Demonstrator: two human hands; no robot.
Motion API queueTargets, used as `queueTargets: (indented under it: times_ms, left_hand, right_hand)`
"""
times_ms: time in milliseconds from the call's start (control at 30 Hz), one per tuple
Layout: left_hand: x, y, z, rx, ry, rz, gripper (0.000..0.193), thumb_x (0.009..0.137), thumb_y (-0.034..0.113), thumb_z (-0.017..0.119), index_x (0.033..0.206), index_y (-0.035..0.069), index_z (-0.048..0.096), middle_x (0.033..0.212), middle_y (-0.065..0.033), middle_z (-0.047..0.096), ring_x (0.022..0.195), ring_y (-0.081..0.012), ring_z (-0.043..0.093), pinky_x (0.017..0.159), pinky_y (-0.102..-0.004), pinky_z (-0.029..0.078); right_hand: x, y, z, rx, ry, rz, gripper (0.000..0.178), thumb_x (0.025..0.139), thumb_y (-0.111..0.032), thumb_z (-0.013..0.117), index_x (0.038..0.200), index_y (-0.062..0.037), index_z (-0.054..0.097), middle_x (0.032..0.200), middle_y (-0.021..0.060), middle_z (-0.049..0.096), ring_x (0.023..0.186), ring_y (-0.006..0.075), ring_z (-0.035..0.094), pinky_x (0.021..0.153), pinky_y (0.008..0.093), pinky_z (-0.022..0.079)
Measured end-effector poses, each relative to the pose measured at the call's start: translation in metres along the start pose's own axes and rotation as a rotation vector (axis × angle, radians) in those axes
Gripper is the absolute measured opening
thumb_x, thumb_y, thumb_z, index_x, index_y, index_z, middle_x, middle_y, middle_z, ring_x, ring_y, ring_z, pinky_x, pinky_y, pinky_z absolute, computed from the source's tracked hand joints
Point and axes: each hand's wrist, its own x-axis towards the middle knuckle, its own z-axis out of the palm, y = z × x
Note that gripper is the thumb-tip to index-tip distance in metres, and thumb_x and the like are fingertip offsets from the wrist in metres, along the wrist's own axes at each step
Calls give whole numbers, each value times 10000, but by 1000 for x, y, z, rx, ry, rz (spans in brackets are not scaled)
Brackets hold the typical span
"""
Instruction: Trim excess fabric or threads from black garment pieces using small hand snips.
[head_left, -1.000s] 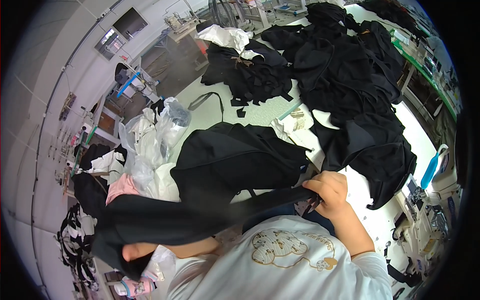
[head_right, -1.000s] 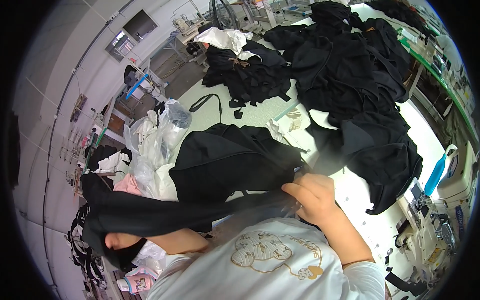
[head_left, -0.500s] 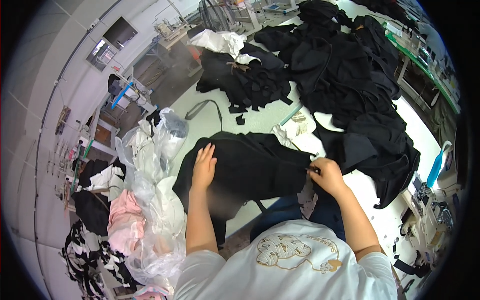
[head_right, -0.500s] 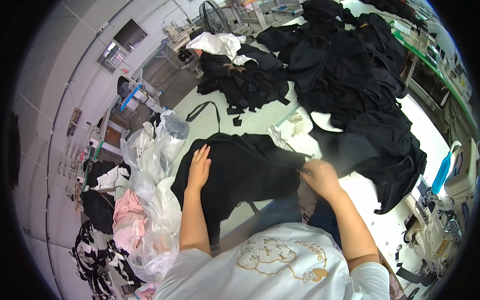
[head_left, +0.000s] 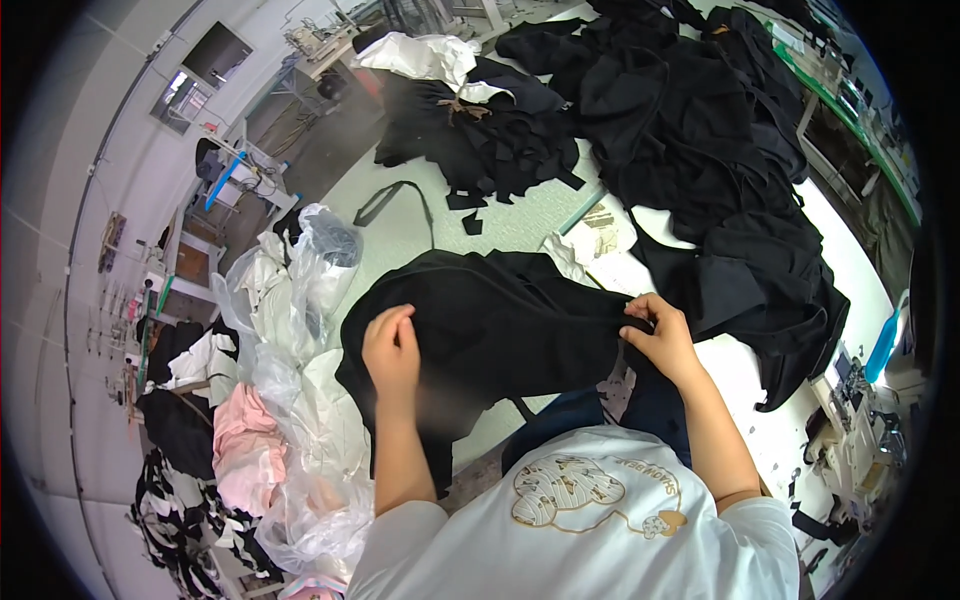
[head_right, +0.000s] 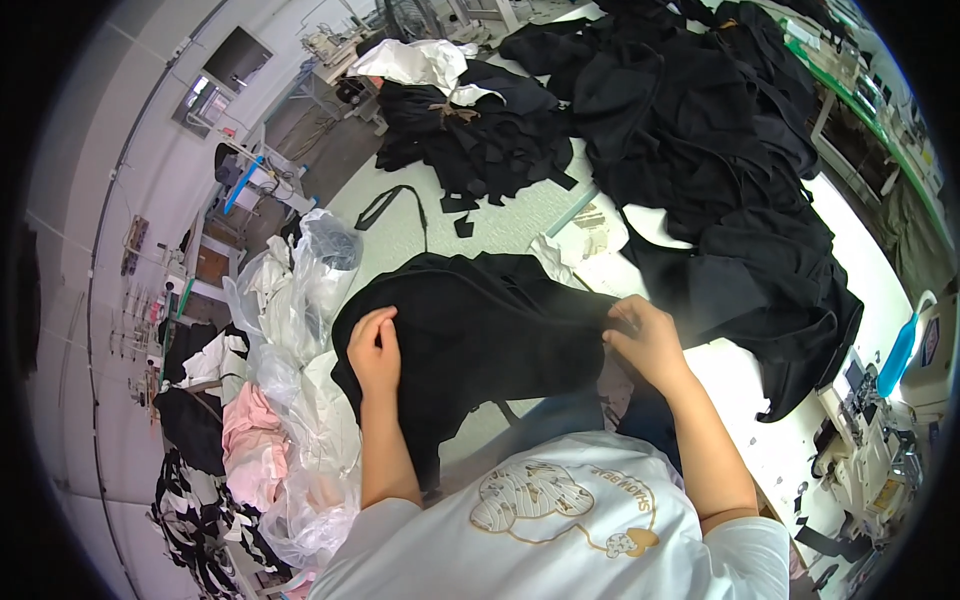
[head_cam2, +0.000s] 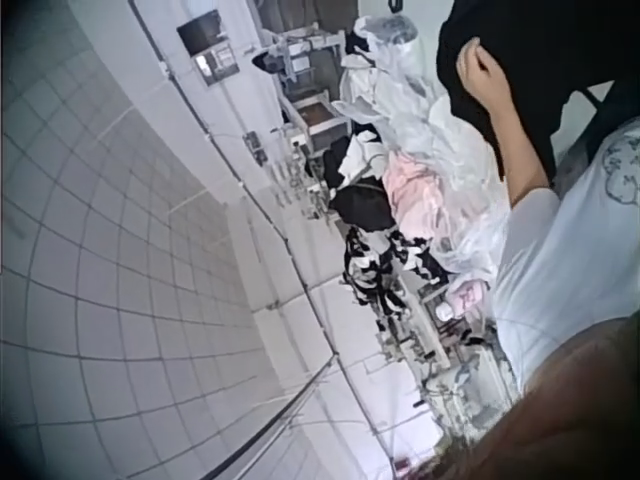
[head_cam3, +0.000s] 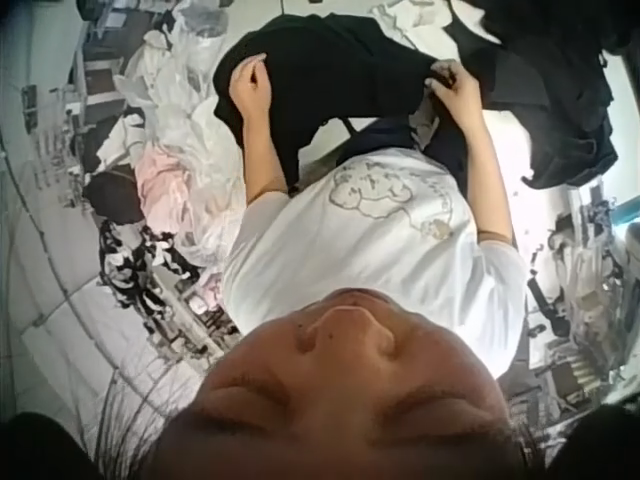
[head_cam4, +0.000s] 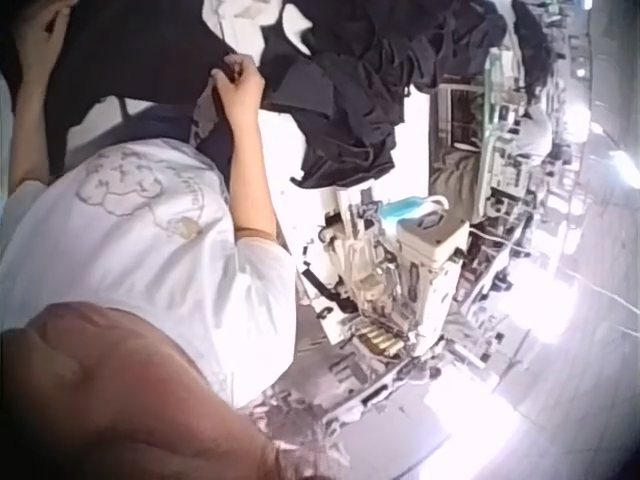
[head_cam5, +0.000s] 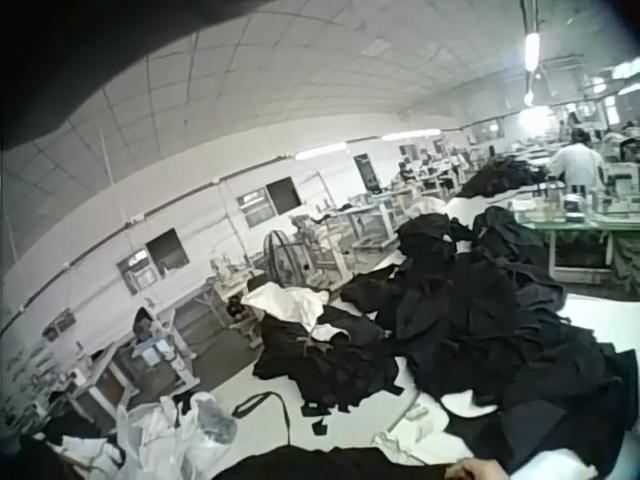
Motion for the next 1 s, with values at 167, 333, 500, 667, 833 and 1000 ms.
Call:
queueTargets:
  times_ms: [167, 333, 500, 667, 833, 1000]
  left_hand:
    - [-24, 121, 76, -585, -298, 112, 215, 850, -29, 615, 1060, 17, 615, 1096, -148, 679, 1025, -284, 659, 915, -361, 510]
    - [-11, 153, 130, -591, -810, 37, 135, 886, -16, 599, 994, 29, 531, 901, -86, 634, 812, -223, 630, 750, -309, 504]
    - [11, 135, 139, -1092, -1244, -353, 157, 911, -26, 503, 1034, 25, 587, 924, -41, 636, 749, -89, 546, 728, -235, 481]
    - [19, 124, 130, -1354, -1160, -466, 459, 912, -40, 461, 1366, 6, 515, 1271, -85, 591, 791, -92, 540, 836, -243, 471]
    - [25, 127, 122, -1327, -1150, -423, 510, 903, -22, 485, 1412, 12, 465, 1370, -87, 543, 785, -88, 551, 835, -252, 480]
    - [28, 132, 117, -1276, -1207, -397, 522, 890, -26, 507, 1409, 2, 462, 1391, -110, 523, 789, -103, 567, 819, -261, 493]
  right_hand:
    - [4, -23, -3, 94, -83, 49, 328, 745, -29, 743, 1042, 13, 610, 984, 116, 668, 984, 188, 634, 875, 306, 486]
    - [4, -43, -8, 48, -34, -24, 335, 736, -41, 686, 1057, 10, 605, 940, 132, 656, 897, 221, 644, 823, 312, 494]
    - [8, -37, -12, -171, 184, -146, 325, 742, -30, 701, 1053, 5, 612, 934, 145, 643, 858, 272, 654, 765, 340, 509]
    - [-9, -61, -18, -41, 371, -139, 223, 872, -138, 682, 1025, 19, 642, 890, 122, 622, 750, 225, 623, 680, 326, 490]
    - [-27, -53, 4, 368, -131, 181, 436, 1043, -320, 410, 987, 20, 678, 663, 40, 586, 654, 119, 548, 631, 278, 441]
    - [-4, -32, 22, 265, -147, 296, 446, 1009, -340, 466, 866, 13, 698, 619, 34, 590, 599, 113, 539, 585, 291, 431]
